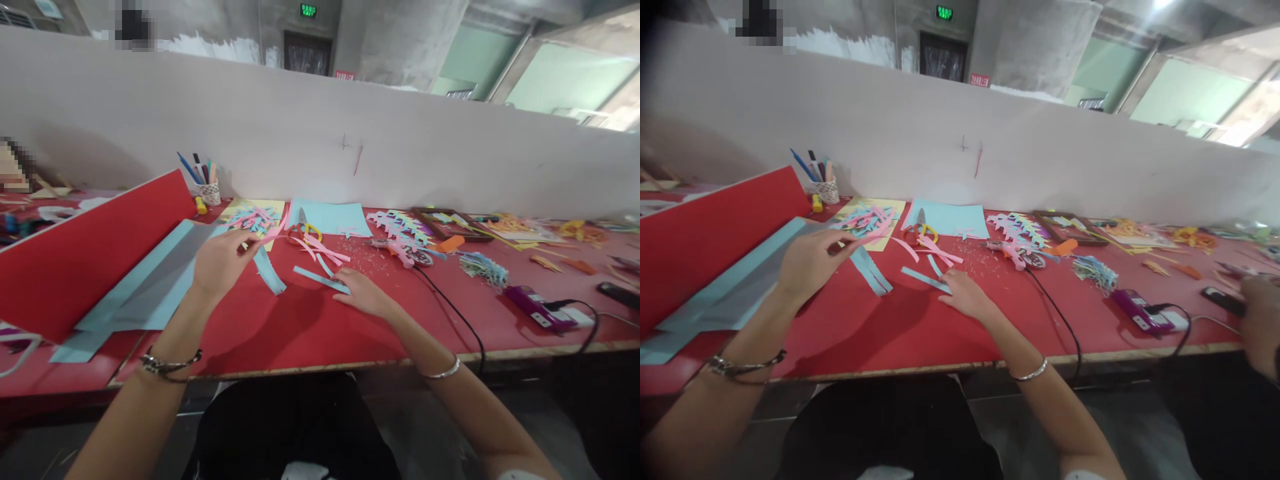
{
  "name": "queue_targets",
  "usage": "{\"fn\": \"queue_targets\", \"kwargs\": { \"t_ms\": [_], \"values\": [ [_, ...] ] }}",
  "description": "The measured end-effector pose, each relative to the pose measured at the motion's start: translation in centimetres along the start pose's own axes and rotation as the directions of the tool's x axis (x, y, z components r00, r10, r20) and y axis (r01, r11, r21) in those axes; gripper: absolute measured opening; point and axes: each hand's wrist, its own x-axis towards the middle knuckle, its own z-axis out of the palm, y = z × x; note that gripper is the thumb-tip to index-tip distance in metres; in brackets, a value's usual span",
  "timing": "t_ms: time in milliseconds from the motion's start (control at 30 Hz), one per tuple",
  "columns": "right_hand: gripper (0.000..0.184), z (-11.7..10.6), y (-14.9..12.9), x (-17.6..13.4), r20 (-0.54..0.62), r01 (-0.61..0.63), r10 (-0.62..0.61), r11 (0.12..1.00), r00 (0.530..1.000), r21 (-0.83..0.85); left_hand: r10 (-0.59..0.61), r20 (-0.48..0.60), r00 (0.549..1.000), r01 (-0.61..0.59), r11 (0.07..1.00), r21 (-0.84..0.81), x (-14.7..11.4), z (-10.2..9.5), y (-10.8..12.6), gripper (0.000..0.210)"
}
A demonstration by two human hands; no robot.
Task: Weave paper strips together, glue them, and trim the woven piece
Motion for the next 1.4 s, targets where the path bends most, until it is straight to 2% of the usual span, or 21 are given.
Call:
{"fn": "queue_targets", "kwargs": {
  "t_ms": [133,300,433,500,567,633,667,800,900,1100,1233,1400],
  "values": [
    [0.022,-0.2,0.5,-0.6,0.057,-0.019,0.019,1.0,0.998,-0.006,0.032,-0.012,0.999,-0.032,0.999,0.012,0.0,-0.1,0.1,0.021],
    [0.002,-0.6,1.2,-1.1,0.037,-0.04,0.04,0.999,0.999,0.011,0.057,-0.037,0.998,-0.057,0.998,0.008,0.1,-0.3,0.6,0.023],
    [0.01,-1.2,1.2,-1.4,0.018,-0.079,0.078,0.996,0.997,0.049,0.039,-0.029,0.999,-0.037,0.997,0.072,0.1,-0.4,0.9,0.023],
    [0.013,-1.9,1.0,-1.5,0.003,-0.106,0.107,0.983,0.994,0.151,0.027,-0.026,0.999,-0.024,0.992,0.127,0.1,-0.5,1.0,0.021],
    [0.014,-2.9,0.5,-1.7,-0.028,-0.107,0.125,0.93,0.992,0.352,0.015,-0.019,1.0,-0.011,0.984,0.18,0.2,-0.5,1.1,0.02],
    [0.014,-4.0,-0.1,-1.9,-0.079,-0.079,0.147,0.828,0.986,0.556,0.008,-0.011,1.0,-0.005,0.974,0.225,0.3,-0.5,1.2,0.019],
    [0.02,-4.5,-0.5,-2.0,-0.106,-0.061,0.163,0.774,0.981,0.631,0.008,-0.007,1.0,-0.006,0.97,0.241,0.4,-0.5,1.4,0.019],
    [0.053,-6.1,-2.2,-2.2,-0.206,0.025,0.217,0.627,0.954,0.778,0.013,0.019,1.0,-0.018,0.968,0.251,0.7,-0.7,2.1,0.016],
    [0.057,-6.5,-3.4,-1.8,-0.235,0.094,0.211,0.523,0.949,0.847,0.017,0.028,0.999,-0.023,0.97,0.242,0.9,-0.7,2.7,0.016],
    [0.043,-5.5,-4.3,1.1,-0.233,0.134,0.244,0.362,0.941,0.922,0.033,0.039,0.999,-0.04,0.978,0.205,0.7,-0.4,3.9,0.015],
    [0.028,-4.9,-3.5,3.5,-0.26,0.15,0.34,0.317,0.904,0.936,0.018,0.09,0.996,-0.032,0.988,0.151,0.5,-0.5,4.6,0.013],
    [0.009,-4.2,-3.0,4.7,-0.18,0.091,0.348,0.258,0.92,0.962,-0.004,0.124,0.992,-0.009,0.995,0.104,0.4,-0.7,5.2,0.011]
  ]
}}
